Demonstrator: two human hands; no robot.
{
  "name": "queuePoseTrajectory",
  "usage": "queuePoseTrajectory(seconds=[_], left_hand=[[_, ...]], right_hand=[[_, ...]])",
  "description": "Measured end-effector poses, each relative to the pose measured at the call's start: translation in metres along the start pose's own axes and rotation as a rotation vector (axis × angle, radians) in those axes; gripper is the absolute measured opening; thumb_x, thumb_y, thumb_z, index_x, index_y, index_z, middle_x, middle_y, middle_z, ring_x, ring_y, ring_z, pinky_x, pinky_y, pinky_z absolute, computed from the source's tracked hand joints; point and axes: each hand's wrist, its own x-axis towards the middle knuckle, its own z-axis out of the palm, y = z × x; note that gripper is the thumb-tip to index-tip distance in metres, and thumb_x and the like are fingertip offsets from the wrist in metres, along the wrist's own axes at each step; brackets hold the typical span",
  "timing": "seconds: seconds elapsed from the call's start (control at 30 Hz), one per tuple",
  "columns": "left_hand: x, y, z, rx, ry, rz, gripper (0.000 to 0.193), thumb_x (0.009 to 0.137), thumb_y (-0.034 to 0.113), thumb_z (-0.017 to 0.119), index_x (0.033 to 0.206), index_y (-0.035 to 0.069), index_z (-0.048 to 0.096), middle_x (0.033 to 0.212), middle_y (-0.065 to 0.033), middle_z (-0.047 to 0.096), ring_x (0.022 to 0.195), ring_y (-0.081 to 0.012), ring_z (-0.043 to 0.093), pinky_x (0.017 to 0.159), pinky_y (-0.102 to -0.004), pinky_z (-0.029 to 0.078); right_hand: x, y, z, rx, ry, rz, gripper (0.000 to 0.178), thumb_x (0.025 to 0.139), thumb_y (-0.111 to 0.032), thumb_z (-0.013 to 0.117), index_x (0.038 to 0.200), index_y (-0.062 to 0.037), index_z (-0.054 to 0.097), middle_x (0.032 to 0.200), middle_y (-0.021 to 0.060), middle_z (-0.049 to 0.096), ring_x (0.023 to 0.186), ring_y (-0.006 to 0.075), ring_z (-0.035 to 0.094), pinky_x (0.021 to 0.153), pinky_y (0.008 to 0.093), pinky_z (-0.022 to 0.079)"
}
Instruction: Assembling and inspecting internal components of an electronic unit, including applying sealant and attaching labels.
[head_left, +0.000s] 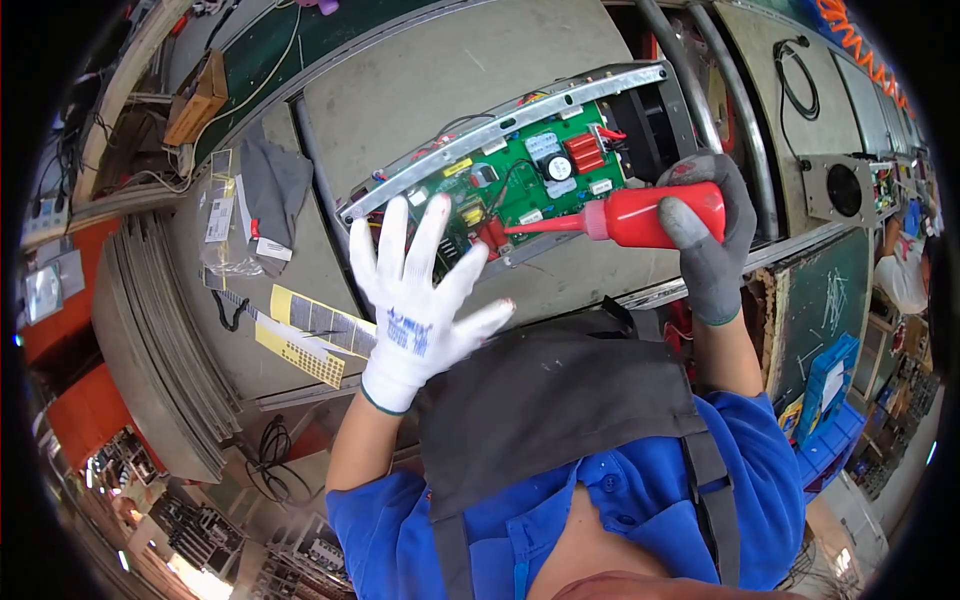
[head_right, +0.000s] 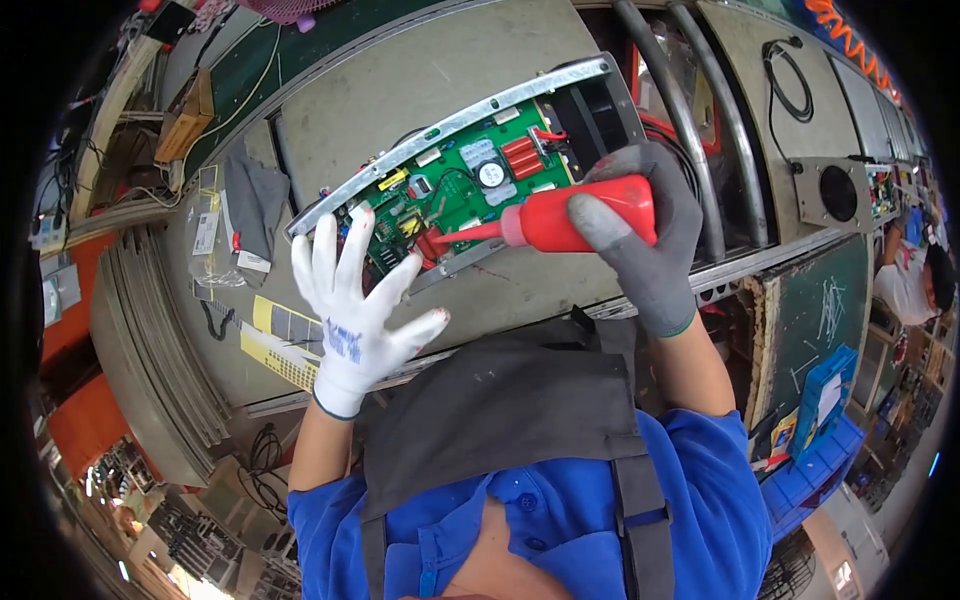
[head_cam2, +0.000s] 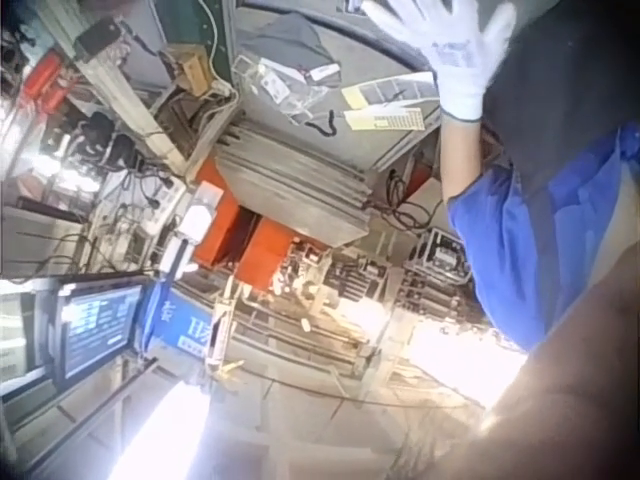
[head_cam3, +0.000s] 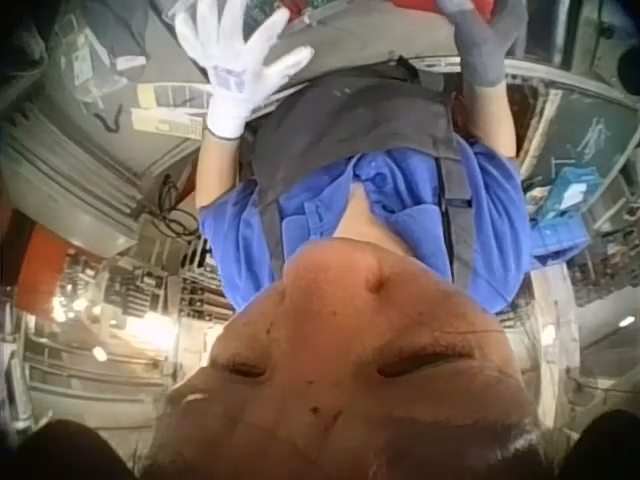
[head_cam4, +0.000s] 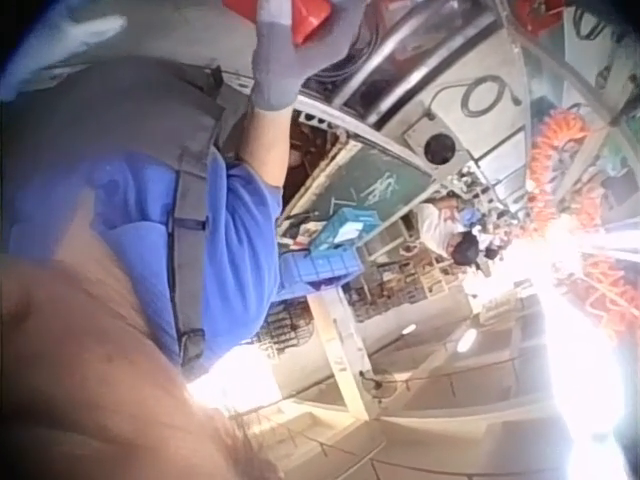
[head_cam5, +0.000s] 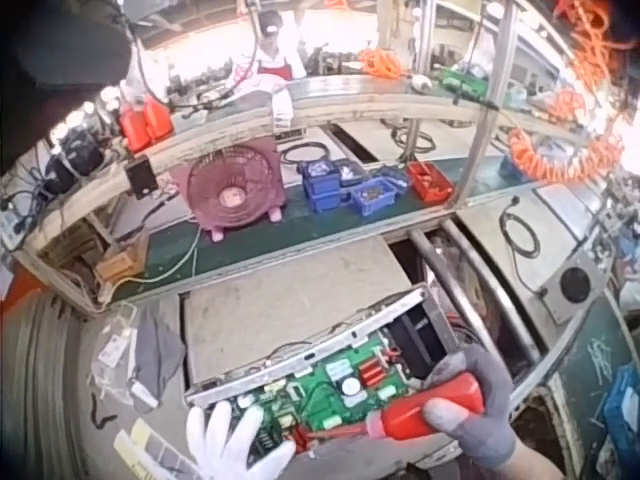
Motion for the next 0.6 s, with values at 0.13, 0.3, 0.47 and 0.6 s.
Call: queuePoseTrajectory(seconds=[0.13,0.3,0.47,0.6], left_hand=[[0.015,0.002,0.004,0.031,-0.109,-0.009,0.057,0.064,0.045,0.086,0.116,0.024,0.074,0.154,-0.0184,0.043,0.146,-0.0458,0.029,0.118,-0.0637,0.015],[0.009,0.001,0.012,0.035,-0.007,0.027,0.047,0.063,0.039,0.087,0.107,0.027,0.077,0.151,-0.0162,0.046,0.144,-0.0434,0.034,0.118,-0.0626,0.017],[0.004,-0.002,0.018,0.048,0.094,0.058,0.036,0.063,0.032,0.087,0.096,0.024,0.076,0.146,-0.013,0.051,0.142,-0.0407,0.037,0.117,-0.0622,0.02],[0.001,-0.007,0.016,-0.015,0.16,0.052,0.025,0.064,0.025,0.085,0.085,0.018,0.074,0.139,-0.012,0.057,0.138,-0.0396,0.044,0.116,-0.0629,0.022]], right_hand=[[-0.004,0.01,0.001,-0.079,0.041,-0.038,0.033,0.081,-0.021,0.081,0.1,-0.0015,0.062,0.096,0.0083,0.062,0.085,0.0153,0.061,0.077,0.0295,0.05],[-0.009,0.009,0.005,-0.026,0.045,-0.051,0.032,0.081,-0.02,0.081,0.097,-0.0007,0.062,0.093,0.0087,0.061,0.083,0.0162,0.061,0.074,0.0295,0.05],[-0.009,0.003,0.018,-0.092,-0.111,-0.299,0.029,0.079,-0.017,0.081,0.094,-0.0012,0.062,0.086,0.0109,0.06,0.075,0.0223,0.06,0.067,0.0327,0.048],[-0.006,-0.01,0.034,-0.245,-0.105,-0.5,0.029,0.074,-0.016,0.084,0.089,-0.0057,0.061,0.079,0.0099,0.058,0.069,0.028,0.059,0.063,0.0358,0.047]])
